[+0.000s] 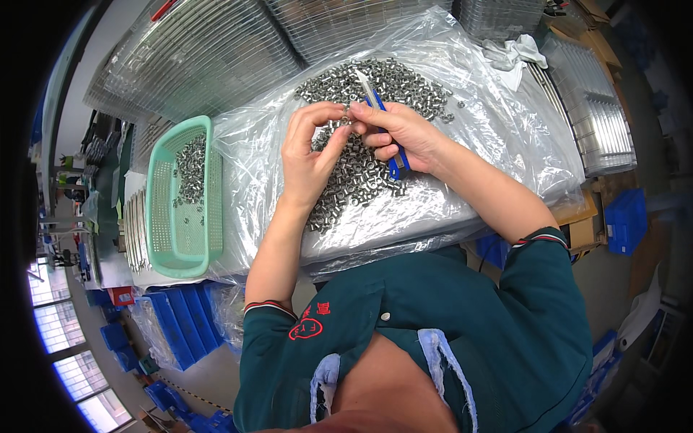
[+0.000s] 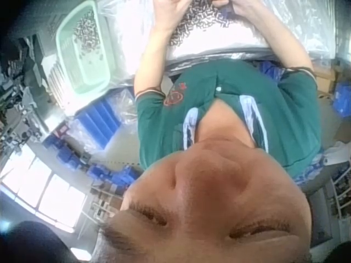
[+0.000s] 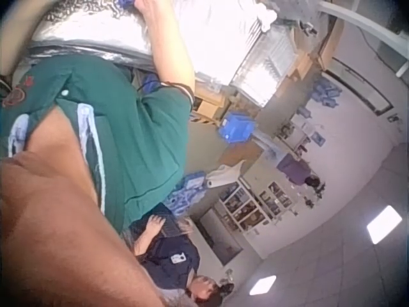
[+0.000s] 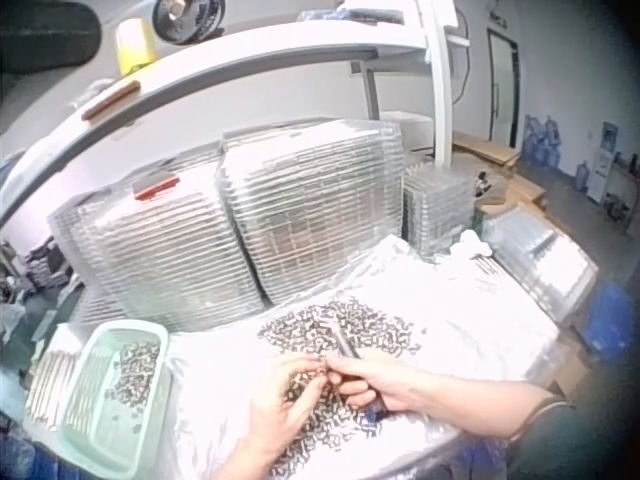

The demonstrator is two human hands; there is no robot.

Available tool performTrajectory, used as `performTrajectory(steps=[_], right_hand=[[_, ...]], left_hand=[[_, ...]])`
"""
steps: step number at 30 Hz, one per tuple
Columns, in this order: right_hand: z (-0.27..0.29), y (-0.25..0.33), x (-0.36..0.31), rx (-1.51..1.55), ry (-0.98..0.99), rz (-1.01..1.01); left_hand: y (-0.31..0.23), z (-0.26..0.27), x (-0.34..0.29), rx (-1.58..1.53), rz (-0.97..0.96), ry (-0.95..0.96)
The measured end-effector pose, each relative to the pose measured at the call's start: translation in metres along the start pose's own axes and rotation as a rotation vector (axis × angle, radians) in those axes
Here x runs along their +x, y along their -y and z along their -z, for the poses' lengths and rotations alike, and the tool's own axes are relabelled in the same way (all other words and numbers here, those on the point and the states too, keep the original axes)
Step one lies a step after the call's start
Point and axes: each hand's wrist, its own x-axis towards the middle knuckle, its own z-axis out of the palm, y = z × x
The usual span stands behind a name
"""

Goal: The recorder is using a pair of pliers to inspect and sort small metal components on a workbench in a manufacturing setting.

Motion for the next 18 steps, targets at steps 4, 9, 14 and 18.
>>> performTrajectory(steps=[4, 9, 14, 18], right_hand=[[0.0007, 0.0000, 0.0002, -0.010, 0.021, -0.002], [0.0005, -0.0032, 0.0011, -0.114, 0.051, 0.044], [0.0018, -0.0019, 0.0025, -0.064, 0.014, -0.004], [0.0001, 0.0005, 0.0013, -0.034, 0.012, -0.033]], left_hand=[[0.0004, 0.0003, 0.0006, 0.036, -0.009, -0.009], [-0.0018, 0.0006, 0.0028, 0.135, -0.070, 0.005], [-0.0013, -0.0024, 0.0006, 0.051, -0.010, -0.016], [0.0007, -0.0023, -0.0003, 0.027, 0.020, -0.013]])
